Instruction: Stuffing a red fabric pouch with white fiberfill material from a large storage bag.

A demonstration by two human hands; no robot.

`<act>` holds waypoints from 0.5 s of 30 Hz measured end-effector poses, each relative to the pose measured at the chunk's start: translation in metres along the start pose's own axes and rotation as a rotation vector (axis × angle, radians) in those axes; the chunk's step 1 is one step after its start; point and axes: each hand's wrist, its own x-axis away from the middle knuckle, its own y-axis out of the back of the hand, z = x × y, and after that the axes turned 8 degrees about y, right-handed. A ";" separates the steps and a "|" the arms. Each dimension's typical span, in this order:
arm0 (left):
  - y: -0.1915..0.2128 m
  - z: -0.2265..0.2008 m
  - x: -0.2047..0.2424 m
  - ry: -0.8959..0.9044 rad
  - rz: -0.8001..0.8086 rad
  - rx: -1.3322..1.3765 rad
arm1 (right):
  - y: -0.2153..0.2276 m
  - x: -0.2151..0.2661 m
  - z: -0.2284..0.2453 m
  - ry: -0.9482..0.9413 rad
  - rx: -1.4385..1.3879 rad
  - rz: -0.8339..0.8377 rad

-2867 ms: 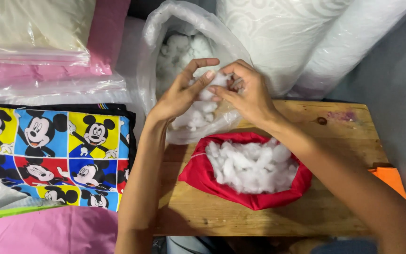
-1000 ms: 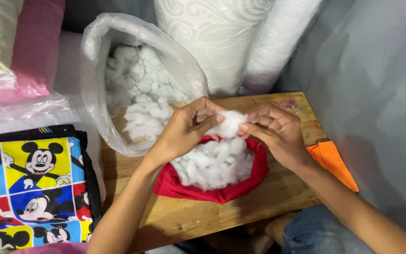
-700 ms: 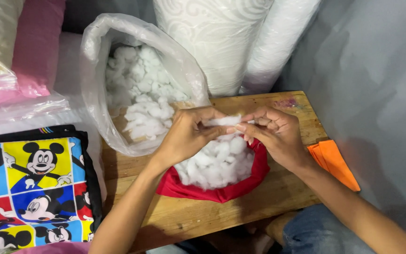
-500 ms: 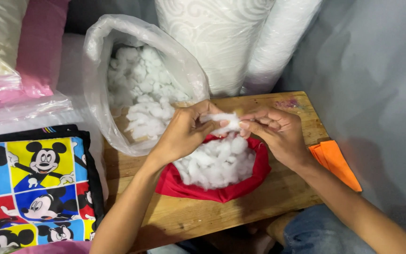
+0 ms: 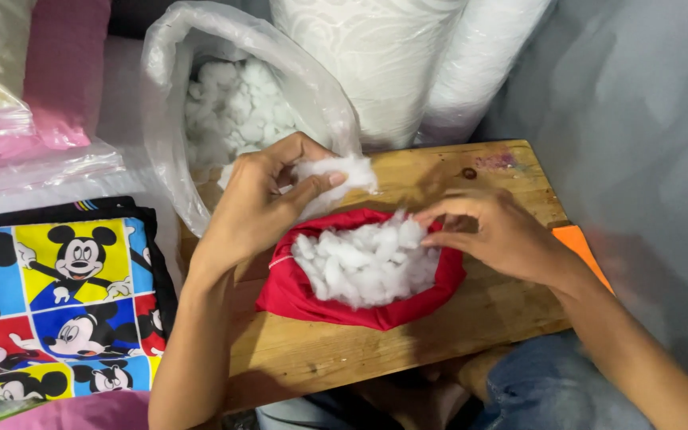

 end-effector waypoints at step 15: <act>-0.051 -0.001 -0.004 -0.012 0.035 0.172 | -0.047 -0.013 -0.029 0.228 -0.723 -0.371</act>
